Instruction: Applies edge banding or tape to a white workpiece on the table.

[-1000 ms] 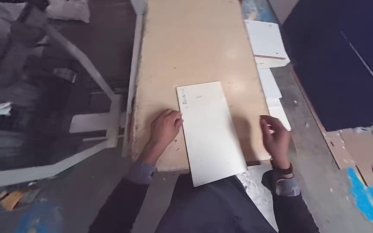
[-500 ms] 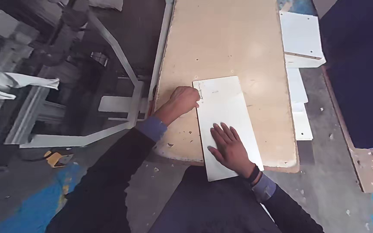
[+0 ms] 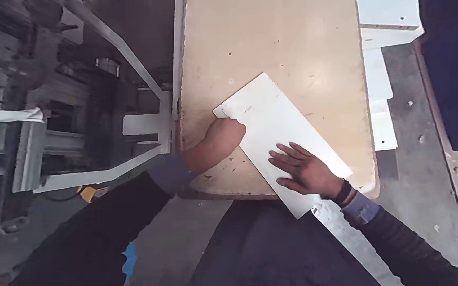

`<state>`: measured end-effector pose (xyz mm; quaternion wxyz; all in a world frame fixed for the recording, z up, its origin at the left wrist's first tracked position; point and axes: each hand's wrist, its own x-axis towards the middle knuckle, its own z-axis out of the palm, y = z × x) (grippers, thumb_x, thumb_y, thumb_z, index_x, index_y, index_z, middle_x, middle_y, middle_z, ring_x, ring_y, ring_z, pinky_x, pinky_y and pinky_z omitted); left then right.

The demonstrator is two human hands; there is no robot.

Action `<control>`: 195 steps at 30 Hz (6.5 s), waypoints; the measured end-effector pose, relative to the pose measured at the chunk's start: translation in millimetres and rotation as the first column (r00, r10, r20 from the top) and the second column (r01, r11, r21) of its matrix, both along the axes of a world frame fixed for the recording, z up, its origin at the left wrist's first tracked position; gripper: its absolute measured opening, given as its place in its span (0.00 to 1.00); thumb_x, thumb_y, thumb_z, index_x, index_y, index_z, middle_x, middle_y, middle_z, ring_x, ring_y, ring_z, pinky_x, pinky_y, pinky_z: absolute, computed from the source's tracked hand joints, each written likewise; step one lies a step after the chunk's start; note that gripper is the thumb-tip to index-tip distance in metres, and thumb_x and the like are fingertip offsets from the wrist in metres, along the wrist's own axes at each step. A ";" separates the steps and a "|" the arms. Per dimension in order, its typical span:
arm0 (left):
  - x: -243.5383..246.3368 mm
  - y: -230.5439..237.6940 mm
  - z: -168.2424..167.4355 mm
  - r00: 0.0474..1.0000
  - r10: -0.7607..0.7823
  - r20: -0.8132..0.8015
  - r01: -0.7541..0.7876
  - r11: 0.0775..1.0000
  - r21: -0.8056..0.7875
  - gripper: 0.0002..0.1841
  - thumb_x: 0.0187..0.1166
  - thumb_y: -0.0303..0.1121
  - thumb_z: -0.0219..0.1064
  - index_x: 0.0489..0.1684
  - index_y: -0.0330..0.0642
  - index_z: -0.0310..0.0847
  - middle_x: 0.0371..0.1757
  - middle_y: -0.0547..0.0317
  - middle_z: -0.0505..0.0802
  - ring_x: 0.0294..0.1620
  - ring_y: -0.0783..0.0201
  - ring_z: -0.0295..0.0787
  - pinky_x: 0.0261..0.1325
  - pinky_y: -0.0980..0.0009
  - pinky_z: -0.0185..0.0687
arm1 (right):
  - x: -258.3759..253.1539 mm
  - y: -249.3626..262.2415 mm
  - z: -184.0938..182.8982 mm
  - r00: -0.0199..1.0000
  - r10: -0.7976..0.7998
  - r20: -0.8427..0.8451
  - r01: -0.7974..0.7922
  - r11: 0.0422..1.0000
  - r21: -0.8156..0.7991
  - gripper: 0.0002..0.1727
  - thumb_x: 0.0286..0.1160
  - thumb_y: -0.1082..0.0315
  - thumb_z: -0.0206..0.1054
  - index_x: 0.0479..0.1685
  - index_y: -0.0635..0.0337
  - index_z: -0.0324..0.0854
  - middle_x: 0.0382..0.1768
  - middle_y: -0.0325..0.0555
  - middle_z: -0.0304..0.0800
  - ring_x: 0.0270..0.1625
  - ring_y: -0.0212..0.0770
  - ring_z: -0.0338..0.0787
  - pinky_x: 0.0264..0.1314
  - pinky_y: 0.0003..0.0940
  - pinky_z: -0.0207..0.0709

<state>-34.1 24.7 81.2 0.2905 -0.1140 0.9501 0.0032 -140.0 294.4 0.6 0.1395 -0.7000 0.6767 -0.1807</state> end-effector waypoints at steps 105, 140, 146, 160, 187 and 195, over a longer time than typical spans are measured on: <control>24.1 -19.1 -86.6 0.471 0.384 -0.794 -0.070 0.914 0.401 0.11 0.89 0.33 0.59 0.48 0.35 0.83 0.54 0.42 0.89 0.46 0.45 0.92 0.45 0.46 0.88 | -11.8 -142.7 14.9 0.963 -0.265 0.045 0.269 0.953 -0.137 0.23 0.76 0.50 0.73 0.60 0.58 0.85 0.56 0.55 0.84 0.58 0.55 0.85 0.55 0.54 0.82; 47.3 -29.9 -56.7 0.681 0.395 -0.617 -0.164 0.903 0.398 0.26 0.67 0.53 0.80 0.61 0.49 0.89 0.61 0.48 0.90 0.66 0.46 0.85 0.68 0.46 0.81 | 11.7 -132.7 -14.5 0.897 -0.234 0.374 0.386 0.826 -0.410 0.09 0.83 0.67 0.64 0.43 0.63 0.87 0.44 0.49 0.88 0.47 0.40 0.89 0.53 0.37 0.87; 18.5 -30.4 -73.0 0.671 0.083 -0.737 0.223 0.925 0.307 0.18 0.68 0.37 0.79 0.58 0.53 0.92 0.63 0.57 0.90 0.66 0.54 0.85 0.70 0.56 0.80 | 26.5 -124.0 -18.5 0.969 -0.200 0.145 0.247 0.766 -0.594 0.08 0.78 0.69 0.65 0.44 0.63 0.88 0.44 0.52 0.91 0.51 0.47 0.91 0.55 0.40 0.87; 3.4 -25.4 -98.3 0.453 0.401 -0.796 0.106 0.862 0.495 0.09 0.75 0.27 0.67 0.45 0.40 0.93 0.40 0.49 0.92 0.45 0.52 0.92 0.53 0.52 0.87 | 16.1 -124.6 -14.6 0.741 -0.416 0.527 0.600 0.763 -0.242 0.16 0.72 0.68 0.66 0.57 0.61 0.83 0.49 0.47 0.88 0.47 0.38 0.89 0.48 0.39 0.88; 20.6 1.2 -80.7 -0.089 0.906 -0.415 -0.165 0.397 0.903 0.21 0.92 0.44 0.56 0.64 0.35 0.82 0.56 0.43 0.91 0.54 0.56 0.91 0.63 0.53 0.87 | 9.7 -127.1 -16.8 0.378 -0.325 0.867 0.831 0.532 -0.163 0.10 0.81 0.75 0.57 0.56 0.61 0.77 0.45 0.43 0.86 0.44 0.35 0.87 0.47 0.36 0.86; 65.9 -8.4 -76.5 -0.180 0.884 -0.431 -0.167 0.405 0.899 0.18 0.88 0.36 0.61 0.73 0.45 0.77 0.65 0.55 0.89 0.62 0.62 0.87 0.66 0.60 0.85 | 8.2 -128.8 -17.8 0.339 -0.329 0.881 0.840 0.528 -0.126 0.10 0.79 0.75 0.58 0.55 0.62 0.77 0.44 0.45 0.87 0.40 0.36 0.88 0.42 0.36 0.86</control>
